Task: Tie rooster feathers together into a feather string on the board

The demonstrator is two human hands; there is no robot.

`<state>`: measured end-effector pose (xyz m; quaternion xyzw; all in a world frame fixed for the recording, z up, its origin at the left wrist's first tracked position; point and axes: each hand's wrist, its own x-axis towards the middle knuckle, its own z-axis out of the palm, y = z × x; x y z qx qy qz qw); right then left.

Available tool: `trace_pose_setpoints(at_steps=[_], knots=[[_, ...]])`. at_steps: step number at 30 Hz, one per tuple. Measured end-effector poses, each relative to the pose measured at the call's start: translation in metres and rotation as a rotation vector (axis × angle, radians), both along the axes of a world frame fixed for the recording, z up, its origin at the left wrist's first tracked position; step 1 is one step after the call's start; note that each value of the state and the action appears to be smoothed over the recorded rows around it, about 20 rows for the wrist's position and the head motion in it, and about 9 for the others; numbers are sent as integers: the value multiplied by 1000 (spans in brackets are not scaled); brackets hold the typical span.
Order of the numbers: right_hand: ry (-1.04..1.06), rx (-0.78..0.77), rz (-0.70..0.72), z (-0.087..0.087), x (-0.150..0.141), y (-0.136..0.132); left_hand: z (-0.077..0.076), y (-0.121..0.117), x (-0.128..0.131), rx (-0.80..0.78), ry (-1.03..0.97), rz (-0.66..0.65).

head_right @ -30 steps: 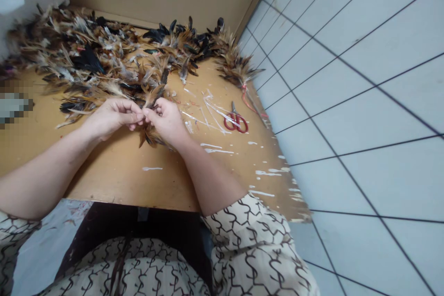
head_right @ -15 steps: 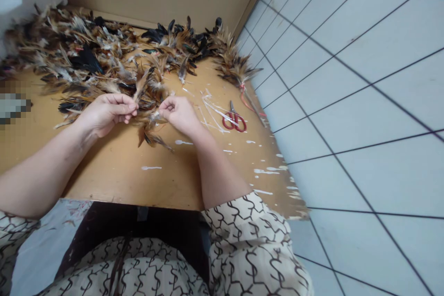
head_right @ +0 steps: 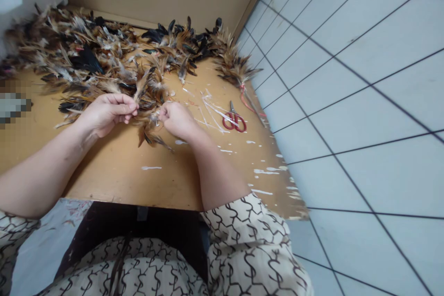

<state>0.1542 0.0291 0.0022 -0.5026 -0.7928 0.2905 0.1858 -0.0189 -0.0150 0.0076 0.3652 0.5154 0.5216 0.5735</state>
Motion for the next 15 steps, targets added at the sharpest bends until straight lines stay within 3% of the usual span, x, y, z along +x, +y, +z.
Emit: trace_pose_setpoints(at_steps=[5, 7, 15], knots=[[584, -264, -62, -6, -2, 2, -1, 0, 1, 13, -4, -2], [715, -369, -58, -8, -5, 2, -2, 0, 1, 20, -8, -11], [725, -377, -136, -9, -6, 1, -3, -1, 1, 38, -9, -37]])
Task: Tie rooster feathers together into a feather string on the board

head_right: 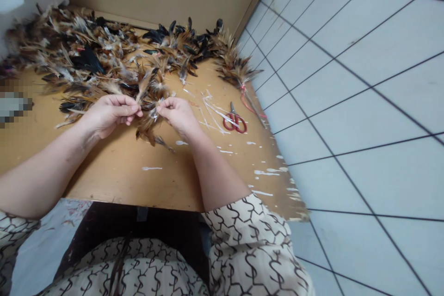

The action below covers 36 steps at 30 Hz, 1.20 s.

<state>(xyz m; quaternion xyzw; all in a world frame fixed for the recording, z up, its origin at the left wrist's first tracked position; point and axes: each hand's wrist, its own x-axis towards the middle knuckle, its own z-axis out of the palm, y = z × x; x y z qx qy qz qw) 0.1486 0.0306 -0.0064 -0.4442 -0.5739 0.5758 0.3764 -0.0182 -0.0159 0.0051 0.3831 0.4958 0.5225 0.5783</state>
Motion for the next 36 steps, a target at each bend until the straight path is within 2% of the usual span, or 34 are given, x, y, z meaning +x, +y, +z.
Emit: trace_pose_setpoints(at_steps=[6, 12, 20, 29, 36], knots=[[59, -110, 51, 4, 5, 2, 1, 0, 1, 0, 12, -20], [181, -133, 75, 6, 6, 2, 1, 0, 2, 8, 20, -24], [255, 36, 79, -5, -10, -8, 0, -3, 7, -54, -28, -63], [97, 285, -35, -6, -17, -16, 0, -3, 8, -115, -53, -49], [43, 319, -23, -8, -20, -17, 3, -4, 10, -123, -18, -35]])
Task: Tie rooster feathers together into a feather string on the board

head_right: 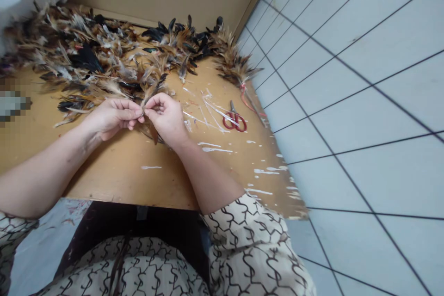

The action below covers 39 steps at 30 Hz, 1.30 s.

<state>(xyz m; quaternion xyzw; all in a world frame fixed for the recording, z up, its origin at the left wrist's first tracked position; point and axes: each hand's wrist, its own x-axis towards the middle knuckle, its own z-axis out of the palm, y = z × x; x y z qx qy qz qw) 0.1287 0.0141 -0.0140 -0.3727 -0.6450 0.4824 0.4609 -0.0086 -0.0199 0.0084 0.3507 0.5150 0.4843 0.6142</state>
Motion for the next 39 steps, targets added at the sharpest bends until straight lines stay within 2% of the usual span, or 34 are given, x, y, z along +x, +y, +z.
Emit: trace_pose_setpoints(at_steps=[5, 13, 21, 32, 36, 37, 39], knots=[[-32, 38, -14, -1, -1, -1, 0, 0, -1, -9, 18, 19], [-181, 163, -79, 2, -2, -7, -3, 1, -2, -31, -38, -25], [-191, 194, -103, 2, -2, -9, -4, 3, -2, -51, -67, -33], [-179, 167, -55, 4, -2, -9, -3, 2, -3, -45, -37, -53], [-207, 142, -96, 12, 6, -2, -2, 3, -4, -40, -23, -42], [-239, 131, -86, 15, 10, -1, -2, 3, -4, -34, -24, -29], [-384, 72, 36, 23, 18, 2, -1, 4, -5, -27, -28, -8]])
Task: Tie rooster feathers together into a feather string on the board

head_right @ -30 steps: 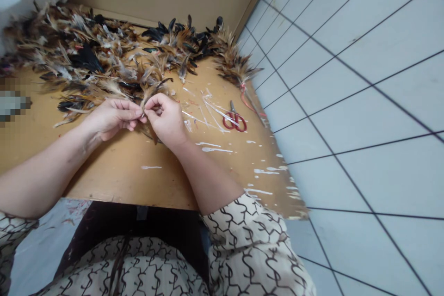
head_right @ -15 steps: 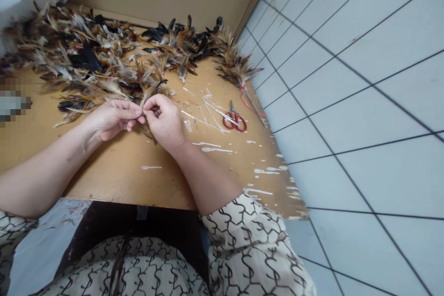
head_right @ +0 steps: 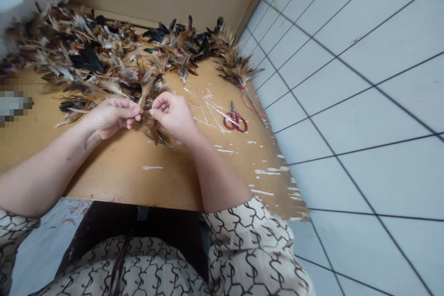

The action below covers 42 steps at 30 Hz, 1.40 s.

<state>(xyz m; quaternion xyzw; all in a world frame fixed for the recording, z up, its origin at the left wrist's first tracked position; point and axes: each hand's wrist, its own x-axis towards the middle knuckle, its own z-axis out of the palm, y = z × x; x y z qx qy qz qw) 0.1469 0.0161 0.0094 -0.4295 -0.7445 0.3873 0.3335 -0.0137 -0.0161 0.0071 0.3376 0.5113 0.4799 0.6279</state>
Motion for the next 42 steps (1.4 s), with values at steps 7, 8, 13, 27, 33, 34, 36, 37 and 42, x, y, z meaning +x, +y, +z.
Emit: trace_pose_setpoints(at_steps=[7, 8, 13, 27, 33, 34, 36, 37, 42], knots=[[-825, -107, 423, 23, 9, -8, -1, 1, -1, 17, 3, 3], [-891, -87, 402, 24, 8, -10, -1, 0, 0, 17, 6, -3], [-999, -34, 325, 27, 4, -16, -1, 0, 0, 27, 11, -11], [-1083, 99, 344, 21, -1, -22, -3, 1, -3, 38, 34, -30], [-573, -200, 339, 17, 4, -10, 0, 1, -2, 80, 5, 35], [-425, -278, 310, 15, 5, -7, 0, 1, -2, 93, -5, 62], [-130, -388, 219, 11, 6, -1, 1, 1, -2, 114, -24, 111], [6, -412, 162, 8, 6, 1, 1, 1, -2, 120, -31, 127], [380, -508, 29, -8, 0, 9, 0, 1, -3, 102, -38, 104]])
